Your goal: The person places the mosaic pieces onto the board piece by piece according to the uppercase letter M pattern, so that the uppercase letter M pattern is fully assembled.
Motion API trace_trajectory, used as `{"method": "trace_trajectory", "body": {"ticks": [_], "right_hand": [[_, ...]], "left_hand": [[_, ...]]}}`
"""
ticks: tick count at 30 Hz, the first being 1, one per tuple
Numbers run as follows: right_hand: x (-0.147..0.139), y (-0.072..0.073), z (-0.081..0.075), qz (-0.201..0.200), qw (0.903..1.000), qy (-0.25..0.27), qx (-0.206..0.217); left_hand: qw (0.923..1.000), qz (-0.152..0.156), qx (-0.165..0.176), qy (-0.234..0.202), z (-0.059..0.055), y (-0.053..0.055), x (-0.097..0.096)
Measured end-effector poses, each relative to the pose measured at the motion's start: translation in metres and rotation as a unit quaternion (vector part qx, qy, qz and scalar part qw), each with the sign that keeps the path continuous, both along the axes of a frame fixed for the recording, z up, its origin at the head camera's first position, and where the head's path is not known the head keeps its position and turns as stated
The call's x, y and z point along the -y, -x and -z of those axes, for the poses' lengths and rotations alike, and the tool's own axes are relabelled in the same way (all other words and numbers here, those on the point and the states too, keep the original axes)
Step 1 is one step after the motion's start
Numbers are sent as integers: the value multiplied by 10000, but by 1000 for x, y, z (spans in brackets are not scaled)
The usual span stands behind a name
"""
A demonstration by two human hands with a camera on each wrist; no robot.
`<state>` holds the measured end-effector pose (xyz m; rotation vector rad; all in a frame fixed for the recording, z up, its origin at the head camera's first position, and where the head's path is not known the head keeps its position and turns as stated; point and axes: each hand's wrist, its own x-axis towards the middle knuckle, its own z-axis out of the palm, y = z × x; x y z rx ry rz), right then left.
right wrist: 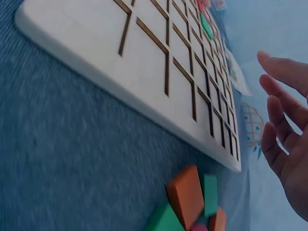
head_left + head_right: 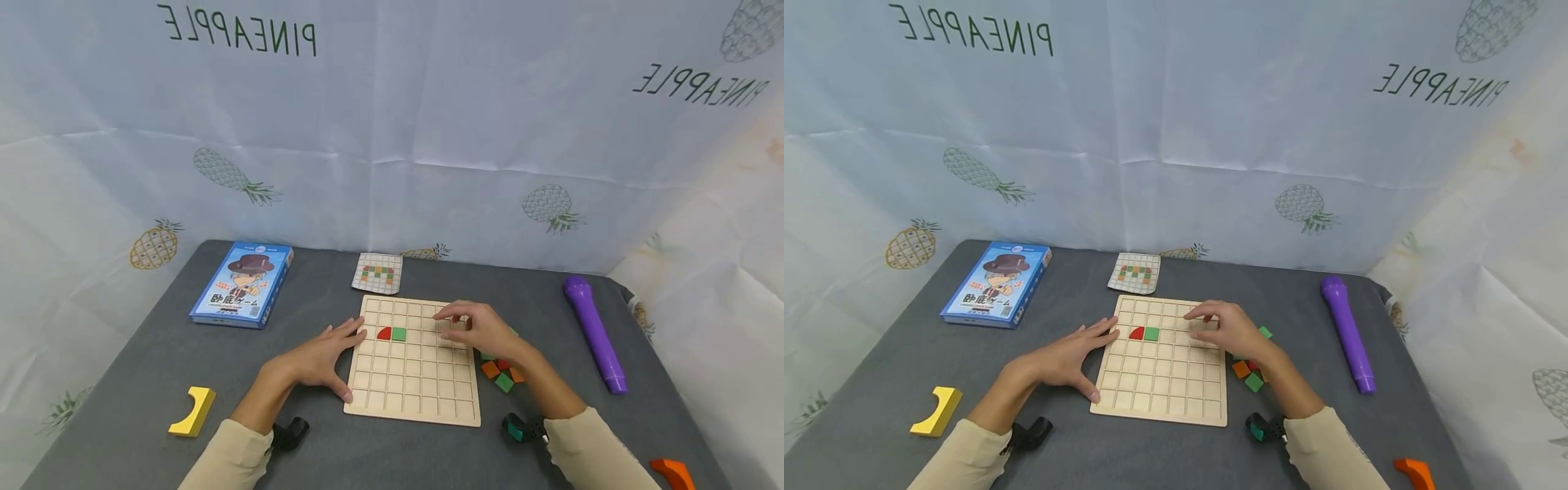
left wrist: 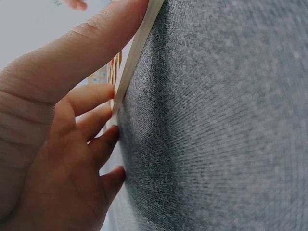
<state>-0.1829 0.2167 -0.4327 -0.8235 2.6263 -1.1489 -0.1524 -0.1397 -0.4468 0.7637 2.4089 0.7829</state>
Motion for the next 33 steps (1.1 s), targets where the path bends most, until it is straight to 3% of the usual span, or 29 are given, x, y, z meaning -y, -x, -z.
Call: {"method": "trace_trajectory", "body": {"ticks": [11, 18, 27, 33], "right_hand": [[-57, -15, -8, 608, 9976, -107, -313], [-81, -23, -1, 822, 9947, -114, -602], [-99, -33, 9, 951, 9943, 6, -484], [-106, -35, 17, 1104, 9937, -145, -129]], "left_hand": [[10000, 33, 1, -29, 0, 0, 0], [10000, 16, 10, -38, -1, -1, 1], [10000, -3, 24, 36, 0, 1, 0], [10000, -12, 36, 87, 1, 1, 0]]}}
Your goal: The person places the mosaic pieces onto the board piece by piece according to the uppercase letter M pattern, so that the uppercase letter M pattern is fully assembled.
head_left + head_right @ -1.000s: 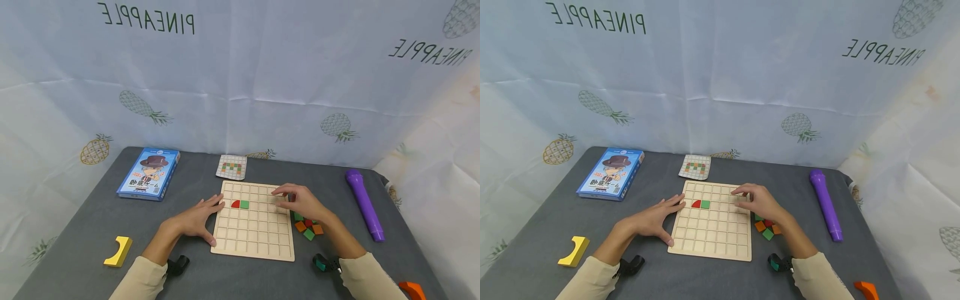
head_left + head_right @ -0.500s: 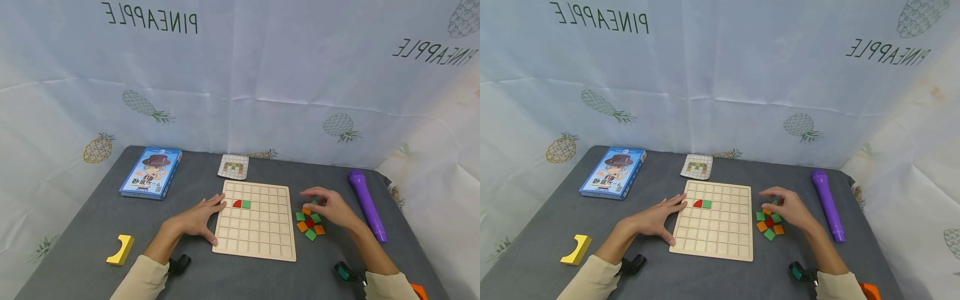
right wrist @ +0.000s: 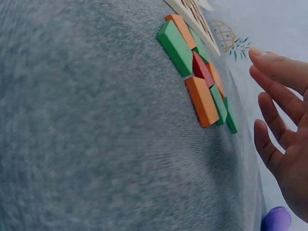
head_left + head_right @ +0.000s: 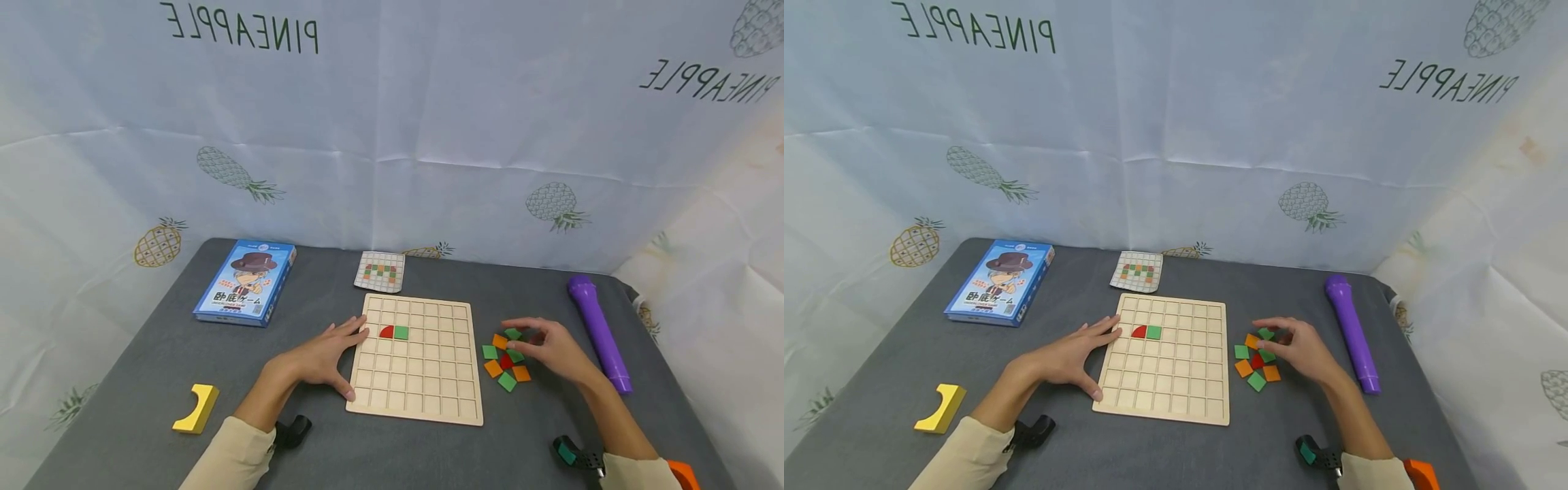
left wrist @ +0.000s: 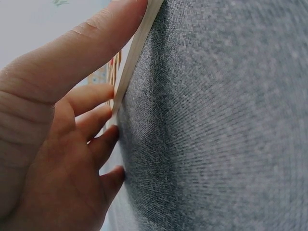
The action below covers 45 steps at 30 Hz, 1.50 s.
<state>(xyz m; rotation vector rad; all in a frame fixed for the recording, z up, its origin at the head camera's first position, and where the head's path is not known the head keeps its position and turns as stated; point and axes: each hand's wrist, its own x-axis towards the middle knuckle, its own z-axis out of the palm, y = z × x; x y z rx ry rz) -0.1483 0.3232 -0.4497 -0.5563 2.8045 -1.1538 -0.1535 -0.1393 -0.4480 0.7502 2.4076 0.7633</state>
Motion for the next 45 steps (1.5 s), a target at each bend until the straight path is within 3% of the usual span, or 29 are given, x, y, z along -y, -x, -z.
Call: {"method": "trace_trajectory", "body": {"ticks": [15, 27, 33, 45], "right_hand": [[-2, 3, 20, -38, 9999, -127, 92], [2, 6, 25, -85, 9999, -65, 13], [3, 6, 27, -98, 9995, -134, -259], [4, 12, 25, -140, 9996, -224, -106]], "left_hand": [[10000, 4, -7, -53, 1, 0, 0], [10000, -3, 10, -61, 0, -1, 1], [10000, -1, 36, -86, 0, -1, 2], [9999, -25, 93, -121, -1, -1, 1]]}}
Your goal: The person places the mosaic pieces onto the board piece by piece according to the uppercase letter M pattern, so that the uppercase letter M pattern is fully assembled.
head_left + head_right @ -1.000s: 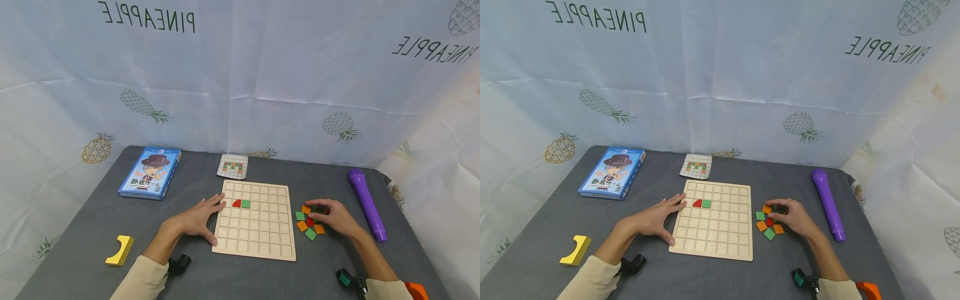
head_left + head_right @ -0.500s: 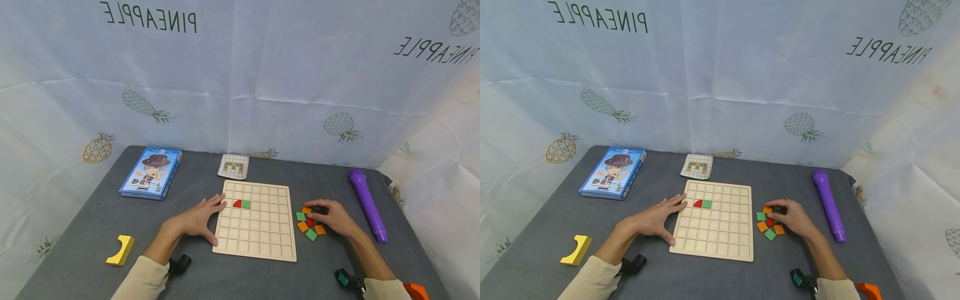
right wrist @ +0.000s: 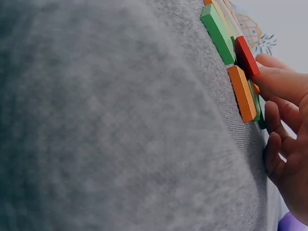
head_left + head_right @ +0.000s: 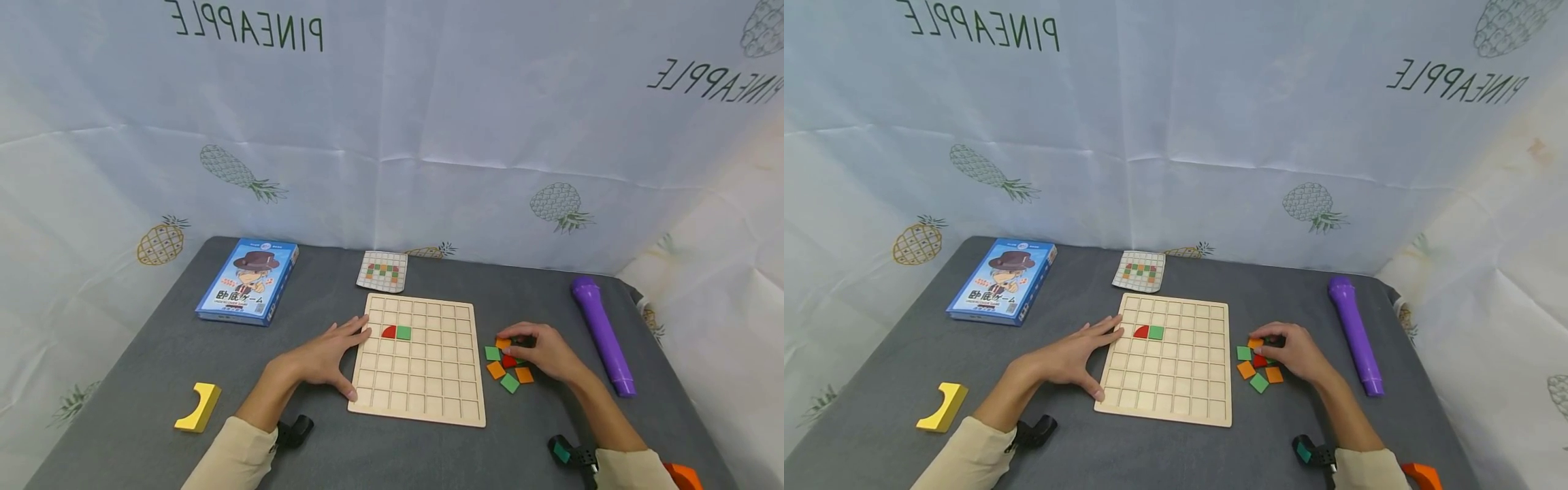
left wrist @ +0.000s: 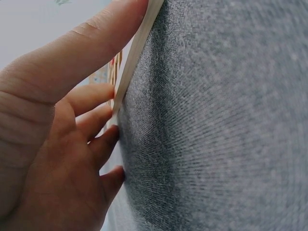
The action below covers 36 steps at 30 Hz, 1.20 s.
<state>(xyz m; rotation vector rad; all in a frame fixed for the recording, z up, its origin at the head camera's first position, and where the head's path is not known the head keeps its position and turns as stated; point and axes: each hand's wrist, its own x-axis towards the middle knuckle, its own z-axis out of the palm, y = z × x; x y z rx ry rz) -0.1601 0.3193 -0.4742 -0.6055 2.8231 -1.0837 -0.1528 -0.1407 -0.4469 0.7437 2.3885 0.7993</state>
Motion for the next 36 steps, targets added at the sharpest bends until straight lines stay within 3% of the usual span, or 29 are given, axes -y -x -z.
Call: {"method": "trace_trajectory", "body": {"ticks": [6, 17, 29, 36], "right_hand": [[1, 0, 1, -201, 9994, 264, -63], [9, -3, -8, -157, 9989, 42, -437], [7, -3, -10, -291, 9985, -2, -458], [6, -1, -12, -122, 9991, 153, -378]], "left_hand": [[10000, -2, -29, 49, 0, 0, 0], [10000, -24, 3, -25, -1, 0, 0], [9999, 47, -92, -52, 2, 1, 1], [10000, 39, -76, -42, 2, 1, 1]]}}
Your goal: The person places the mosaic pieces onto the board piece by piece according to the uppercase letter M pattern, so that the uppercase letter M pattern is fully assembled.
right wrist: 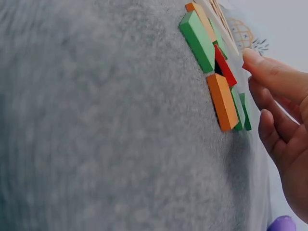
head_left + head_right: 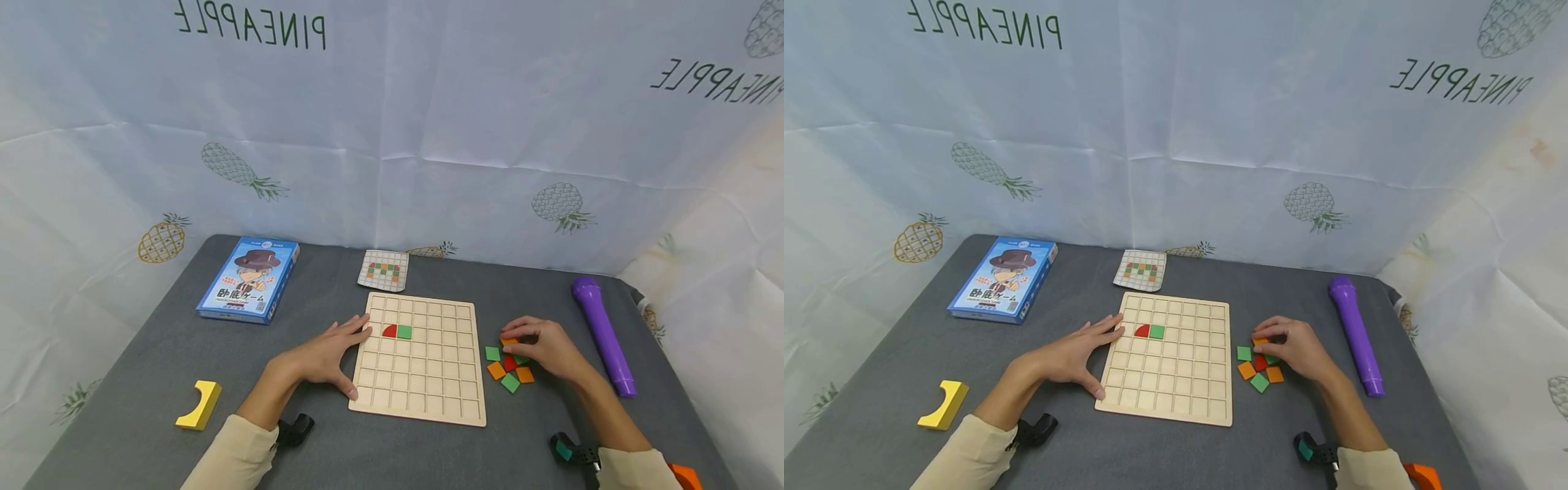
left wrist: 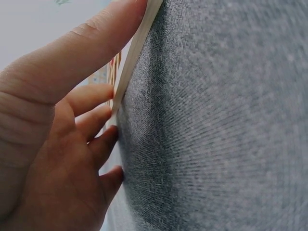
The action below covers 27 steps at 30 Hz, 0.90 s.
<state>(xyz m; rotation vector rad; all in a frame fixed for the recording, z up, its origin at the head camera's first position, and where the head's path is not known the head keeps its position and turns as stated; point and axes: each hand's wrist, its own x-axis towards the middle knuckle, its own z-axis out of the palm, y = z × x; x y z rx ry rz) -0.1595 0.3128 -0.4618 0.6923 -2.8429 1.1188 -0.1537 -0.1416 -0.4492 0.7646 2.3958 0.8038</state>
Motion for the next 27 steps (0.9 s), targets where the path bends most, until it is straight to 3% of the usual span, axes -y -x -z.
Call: {"method": "trace_trajectory", "body": {"ticks": [10, 27], "right_hand": [[12, 6, 4, 163, 9998, -63, -97], [70, 9, 8, 140, 9953, 635, 723]], "left_hand": [[10000, -21, 7, 3, 0, -1, 0], [10000, -57, -23, -73, 0, -1, 1]]}}
